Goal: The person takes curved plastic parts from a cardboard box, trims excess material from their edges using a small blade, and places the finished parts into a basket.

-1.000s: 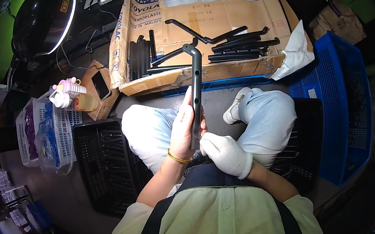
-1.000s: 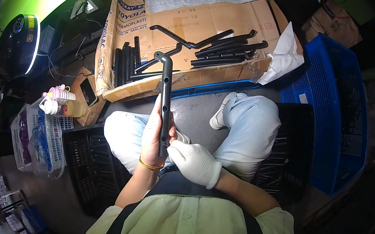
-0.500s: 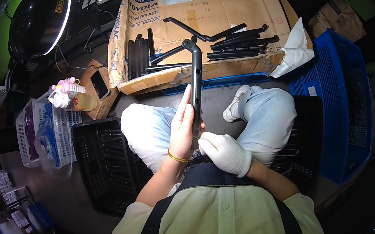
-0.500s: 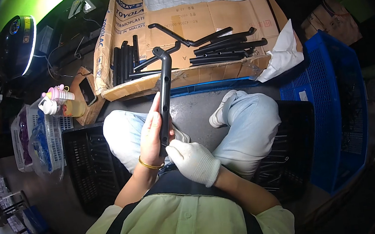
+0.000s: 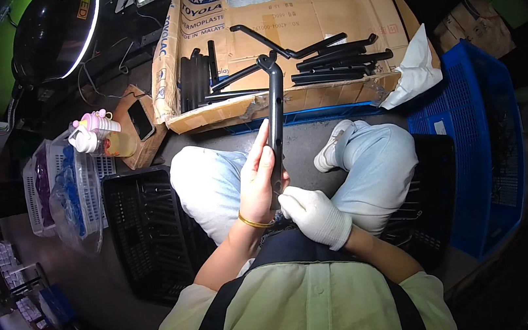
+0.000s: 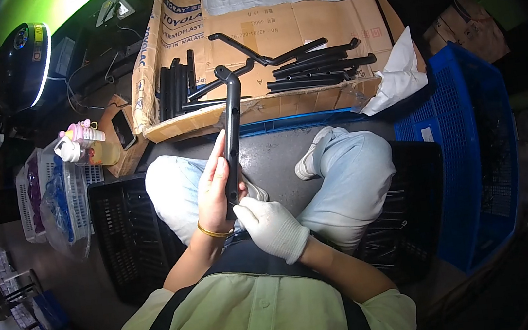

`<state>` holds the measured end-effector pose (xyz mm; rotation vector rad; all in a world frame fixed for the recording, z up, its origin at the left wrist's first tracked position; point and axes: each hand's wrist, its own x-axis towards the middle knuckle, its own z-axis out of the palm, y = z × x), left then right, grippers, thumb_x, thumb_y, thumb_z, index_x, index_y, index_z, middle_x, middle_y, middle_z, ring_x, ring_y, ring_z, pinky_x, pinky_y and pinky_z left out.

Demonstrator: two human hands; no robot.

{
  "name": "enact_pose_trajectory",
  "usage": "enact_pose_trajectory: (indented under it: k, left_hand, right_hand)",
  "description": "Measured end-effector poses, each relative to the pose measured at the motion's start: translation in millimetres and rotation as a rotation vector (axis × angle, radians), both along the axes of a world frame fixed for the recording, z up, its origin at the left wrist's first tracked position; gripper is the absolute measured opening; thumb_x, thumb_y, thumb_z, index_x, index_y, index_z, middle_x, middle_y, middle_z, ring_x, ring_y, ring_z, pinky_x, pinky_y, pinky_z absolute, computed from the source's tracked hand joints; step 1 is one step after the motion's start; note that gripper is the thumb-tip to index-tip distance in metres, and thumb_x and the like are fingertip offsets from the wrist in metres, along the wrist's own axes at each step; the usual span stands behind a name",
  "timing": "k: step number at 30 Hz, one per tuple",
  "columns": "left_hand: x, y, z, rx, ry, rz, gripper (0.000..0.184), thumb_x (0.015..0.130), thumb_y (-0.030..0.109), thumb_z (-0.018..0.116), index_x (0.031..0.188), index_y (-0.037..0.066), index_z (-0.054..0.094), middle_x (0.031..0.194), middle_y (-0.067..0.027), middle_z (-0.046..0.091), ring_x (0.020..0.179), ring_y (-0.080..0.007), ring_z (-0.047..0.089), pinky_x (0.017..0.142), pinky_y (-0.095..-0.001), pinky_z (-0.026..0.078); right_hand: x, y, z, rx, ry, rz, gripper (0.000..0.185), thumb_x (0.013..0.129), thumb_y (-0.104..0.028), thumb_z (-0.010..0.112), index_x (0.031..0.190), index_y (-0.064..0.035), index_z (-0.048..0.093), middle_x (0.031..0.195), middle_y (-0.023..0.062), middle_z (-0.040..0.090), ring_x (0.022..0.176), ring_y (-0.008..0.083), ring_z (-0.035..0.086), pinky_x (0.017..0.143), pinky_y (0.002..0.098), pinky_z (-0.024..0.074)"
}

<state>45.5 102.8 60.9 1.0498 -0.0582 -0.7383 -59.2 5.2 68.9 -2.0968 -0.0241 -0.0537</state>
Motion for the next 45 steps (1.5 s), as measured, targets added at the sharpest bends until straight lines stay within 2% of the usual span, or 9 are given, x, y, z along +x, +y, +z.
enact_pose_trajectory:
  k: [8, 11, 17, 26, 31, 36, 39, 43, 45]
  left_hand:
    - [0.1, 0.9, -5.4, -0.038, 0.018, 0.024, 0.051, 0.101, 0.025, 0.049, 0.148, 0.013, 0.033, 0.082, 0.0024, 0.048, 0.058, -0.0044, 0.052, 0.049, -0.0193, 0.042]
    - [-0.8, 0.2, -6.2, -0.058, 0.012, 0.045, 0.053, 0.100, 0.026, 0.050, 0.148, 0.013, 0.033, 0.083, 0.0014, 0.049, 0.059, -0.0048, 0.052, 0.049, -0.0198, 0.043]
    - [5.2, 0.6, -6.1, -0.110, 0.098, -0.020, 0.056, 0.099, 0.030, 0.052, 0.148, 0.013, 0.032, 0.084, -0.0002, 0.051, 0.059, -0.0053, 0.054, 0.049, -0.0194, 0.043]
    - [3.0, 1.2, -3.8, -0.135, 0.080, -0.024, 0.057, 0.099, 0.032, 0.051, 0.149, 0.012, 0.031, 0.083, -0.0008, 0.051, 0.059, -0.0053, 0.053, 0.049, -0.0193, 0.044]
    - [3.9, 2.0, -4.2, -0.154, 0.184, 0.006, 0.058, 0.100, 0.031, 0.050, 0.150, 0.012, 0.028, 0.079, -0.0011, 0.050, 0.059, -0.0062, 0.053, 0.051, -0.0197, 0.044]
    - [-0.8, 44.4, -13.8, -0.001, 0.047, -0.460, 0.059, 0.099, 0.028, 0.052, 0.149, 0.009, 0.028, 0.082, -0.0002, 0.052, 0.063, -0.0079, 0.051, 0.055, -0.0225, 0.044]
    - [-2.8, 58.9, -24.4, 0.130, -0.471, -0.720, 0.059, 0.098, 0.023, 0.052, 0.150, 0.009, 0.026, 0.101, -0.0042, 0.051, 0.077, -0.0098, 0.054, 0.062, -0.0228, 0.047]
    - [-1.5, 56.5, -8.9, -0.053, 0.118, -0.766, 0.066, 0.100, 0.026, 0.048, 0.153, 0.012, 0.010, 0.106, -0.0073, 0.052, 0.082, -0.0134, 0.058, 0.068, -0.0273, 0.053]
    - [-3.6, 43.9, -8.2, -0.068, 0.166, -0.644, 0.055, 0.103, 0.030, 0.041, 0.149, 0.011, 0.018, 0.105, -0.0084, 0.051, 0.070, -0.0137, 0.058, 0.058, -0.0252, 0.052]
  right_hand:
    - [-1.7, 5.6, -9.1, -0.120, -0.100, 0.001, 0.010, 0.090, -0.005, 0.053, 0.094, 0.0032, 0.058, 0.077, 0.0134, 0.057, 0.062, 0.0256, 0.061, 0.055, 0.0345, 0.0487]
    - [-0.1, 4.0, -2.1, 0.024, 0.069, -0.041, 0.009, 0.088, -0.004, 0.055, 0.093, 0.0031, 0.058, 0.079, 0.0137, 0.058, 0.064, 0.0266, 0.062, 0.055, 0.0358, 0.0494]
    - [-0.5, 4.3, -7.0, -0.224, -0.196, 0.000, 0.015, 0.090, -0.012, 0.052, 0.098, -0.0017, 0.060, 0.080, 0.0152, 0.062, 0.064, 0.0325, 0.064, 0.054, 0.0414, 0.0510]
    - [-1.0, 6.4, -2.4, 0.053, 0.073, -0.050, 0.014, 0.090, -0.011, 0.052, 0.097, -0.0014, 0.059, 0.080, 0.0175, 0.062, 0.065, 0.0344, 0.063, 0.053, 0.0423, 0.0508]
    - [-0.3, 5.1, -4.6, 0.245, -0.012, -0.256, 0.012, 0.095, -0.012, 0.051, 0.092, -0.0022, 0.057, 0.070, 0.0106, 0.056, 0.058, 0.0175, 0.058, 0.053, 0.0335, 0.0463]
    - [29.6, -63.0, 10.6, 0.638, -0.068, -0.762, 0.016, 0.096, -0.015, 0.056, 0.106, -0.0022, 0.056, 0.086, -0.0012, 0.054, 0.068, 0.0035, 0.045, 0.058, 0.0203, 0.0385]
    - [36.6, -93.4, 16.7, 0.531, 0.225, -0.593, 0.017, 0.094, -0.018, 0.060, 0.098, -0.0014, 0.061, 0.077, -0.0003, 0.055, 0.065, 0.0035, 0.045, 0.059, 0.0211, 0.0399]
    - [37.7, -69.0, -20.7, 0.428, 0.193, -0.297, 0.021, 0.093, -0.022, 0.060, 0.093, -0.0006, 0.061, 0.072, 0.0054, 0.059, 0.069, 0.0102, 0.054, 0.065, 0.0284, 0.0457]
    - [33.8, -40.9, -19.1, 0.550, 0.267, -0.199, 0.020, 0.095, -0.021, 0.058, 0.099, -0.0020, 0.060, 0.073, 0.0060, 0.059, 0.071, 0.0117, 0.057, 0.064, 0.0296, 0.0470]
